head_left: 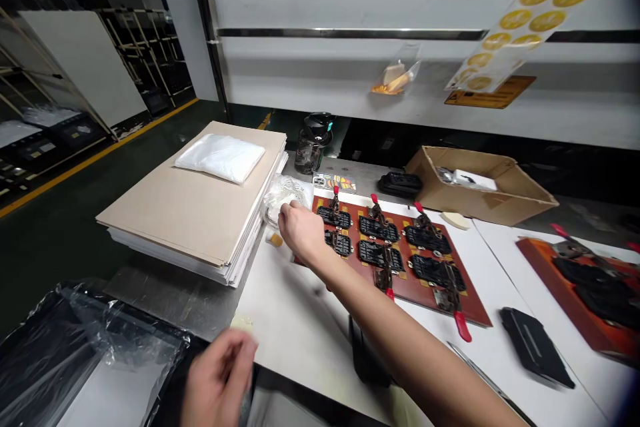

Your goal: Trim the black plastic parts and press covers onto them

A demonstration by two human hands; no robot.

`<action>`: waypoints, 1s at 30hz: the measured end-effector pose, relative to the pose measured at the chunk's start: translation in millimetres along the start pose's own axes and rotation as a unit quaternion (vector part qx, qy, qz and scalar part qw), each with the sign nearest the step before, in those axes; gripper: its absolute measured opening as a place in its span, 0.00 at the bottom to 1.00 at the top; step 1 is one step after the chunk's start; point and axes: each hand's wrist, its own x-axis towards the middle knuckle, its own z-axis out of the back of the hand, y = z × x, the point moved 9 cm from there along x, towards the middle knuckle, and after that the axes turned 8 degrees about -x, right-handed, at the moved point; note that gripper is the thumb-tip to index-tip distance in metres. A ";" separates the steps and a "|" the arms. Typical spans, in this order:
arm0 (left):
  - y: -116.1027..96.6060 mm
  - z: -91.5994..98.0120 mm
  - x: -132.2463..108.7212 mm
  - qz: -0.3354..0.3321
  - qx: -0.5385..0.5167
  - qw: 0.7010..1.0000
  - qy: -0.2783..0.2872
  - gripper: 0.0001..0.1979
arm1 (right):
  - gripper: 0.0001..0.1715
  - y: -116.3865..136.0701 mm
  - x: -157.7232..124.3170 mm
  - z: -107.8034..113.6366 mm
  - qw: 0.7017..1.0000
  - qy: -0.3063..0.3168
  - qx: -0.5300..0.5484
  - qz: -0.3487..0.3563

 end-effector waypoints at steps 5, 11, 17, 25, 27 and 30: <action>-54.0 -92.8 108.2 -0.224 0.148 0.962 0.044 0.17 | 0.15 -36.3 -22.8 22.4 0.997 -0.032 0.066 -0.004; -33.9 -107.4 160.7 -0.246 0.173 0.954 0.003 0.19 | 0.09 -74.6 -56.1 24.4 0.976 -0.035 0.212 -0.024; -39.4 -89.0 120.9 -0.213 0.135 0.964 -0.078 0.15 | 0.12 -92.7 -68.1 -3.1 0.944 0.003 0.326 -0.048; -53.6 -119.4 114.6 -0.172 0.120 0.976 0.055 0.16 | 0.18 -75.8 -88.6 -8.5 0.932 0.077 0.353 -0.025; -59.6 -105.4 105.8 -0.175 0.144 0.974 0.017 0.14 | 0.14 -79.9 -106.0 -1.2 0.949 0.063 0.305 -0.053; -66.5 -92.2 79.1 -0.198 0.193 0.961 -0.006 0.12 | 0.03 -70.0 -130.1 4.0 0.966 0.064 0.243 -0.059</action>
